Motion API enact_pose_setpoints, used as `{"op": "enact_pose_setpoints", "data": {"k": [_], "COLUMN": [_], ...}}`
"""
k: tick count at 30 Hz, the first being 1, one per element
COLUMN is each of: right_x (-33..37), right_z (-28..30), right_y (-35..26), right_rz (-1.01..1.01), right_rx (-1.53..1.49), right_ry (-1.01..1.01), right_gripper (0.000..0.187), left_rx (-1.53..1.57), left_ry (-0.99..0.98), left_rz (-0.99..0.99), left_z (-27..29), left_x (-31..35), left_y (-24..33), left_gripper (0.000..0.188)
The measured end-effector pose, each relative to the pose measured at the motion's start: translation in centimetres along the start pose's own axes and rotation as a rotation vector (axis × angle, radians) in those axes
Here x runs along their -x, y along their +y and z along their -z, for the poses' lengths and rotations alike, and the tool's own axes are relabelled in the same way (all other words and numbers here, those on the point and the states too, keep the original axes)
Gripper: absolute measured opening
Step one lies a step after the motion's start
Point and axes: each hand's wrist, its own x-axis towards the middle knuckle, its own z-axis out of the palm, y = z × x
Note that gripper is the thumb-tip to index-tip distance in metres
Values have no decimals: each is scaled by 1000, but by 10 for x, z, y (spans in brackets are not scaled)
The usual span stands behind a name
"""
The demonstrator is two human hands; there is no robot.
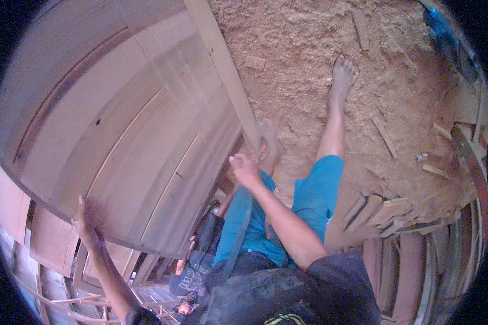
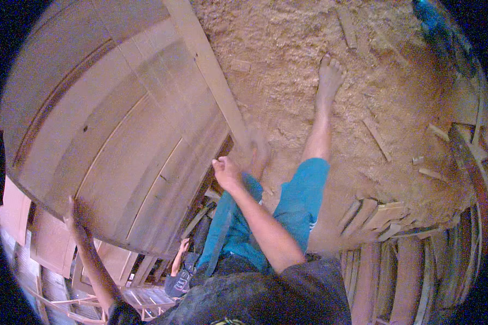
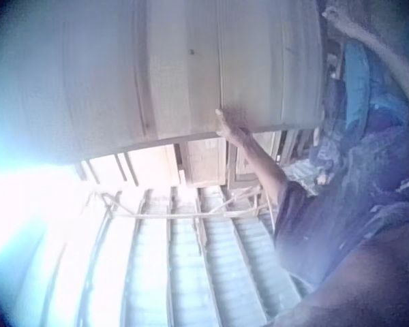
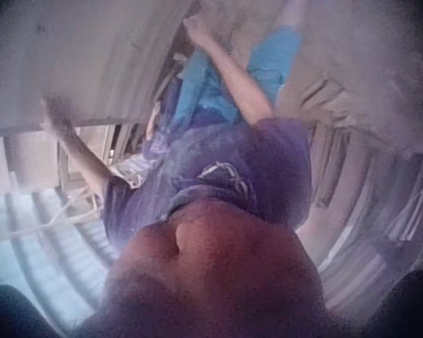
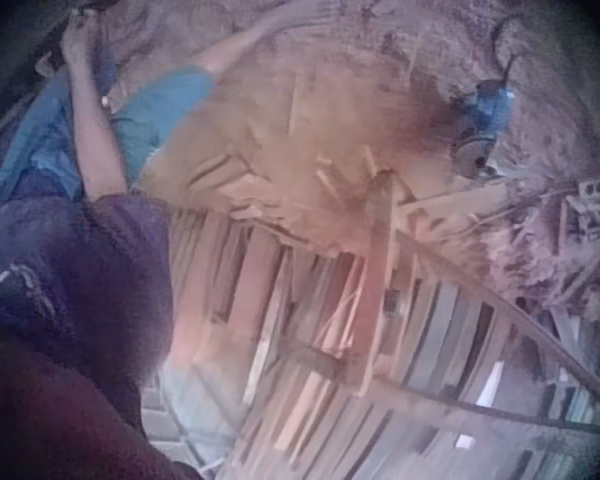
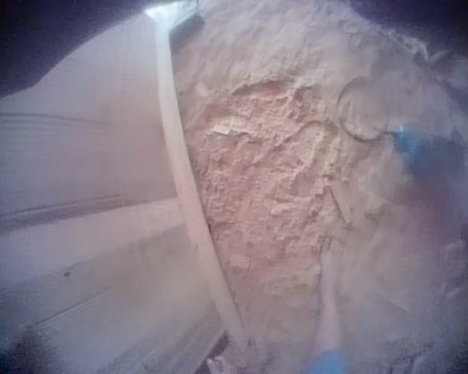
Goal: The person lifts and moves large wooden panels and planks within a cluttered woodworking shop. They carry a large panel to a workbench, retrieve a long plank, and repeatedly lift and reposition the panels, sometimes with assistance from another person.
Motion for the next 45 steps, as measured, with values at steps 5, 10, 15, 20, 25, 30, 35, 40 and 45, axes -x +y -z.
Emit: {"op": "enact_pose_setpoints", "data": {"k": [5, 10, 15, 20, 25, 30, 35, 40, 45], "right_x": [-30, -22, -14, -18, -30, -36, -62, -132, -244], "right_z": [-111, -144, -163, -152, -158, -156, -58, 59, -57], "right_y": [89, 65, 56, 44, 45, 71, 30, -209, -319], "right_rz": [-322, -438, -502, -468, -389, -369, 29, 789, 846], "right_rx": [-21, -353, -430, -464, -384, -120, 187, -72, 8], "right_ry": [-238, 113, 332, 318, 289, 181, 167, 841, 1064], "right_gripper": [83, 92, 92, 84, 82, 77, 70, 39, 52], "left_rx": [15, -147, -138, -86, 56, -16, -42, -96, -90], "left_ry": [316, 224, 264, 365, 142, 172, 54, 118, 94], "left_rz": [-122, 2, -71, -128, -114, -190, -145, -189, -214], "left_z": [-46, -26, -31, -26, 5, -40, -14, -20, -40], "left_x": [32, 40, 49, 46, 39, 59, 59, 68, 64], "left_y": [-44, -66, -67, -85, -100, -54, -72, -71, -47], "left_gripper": [32, 33, 31, 33, 55, 54, 49, 37, 30]}}
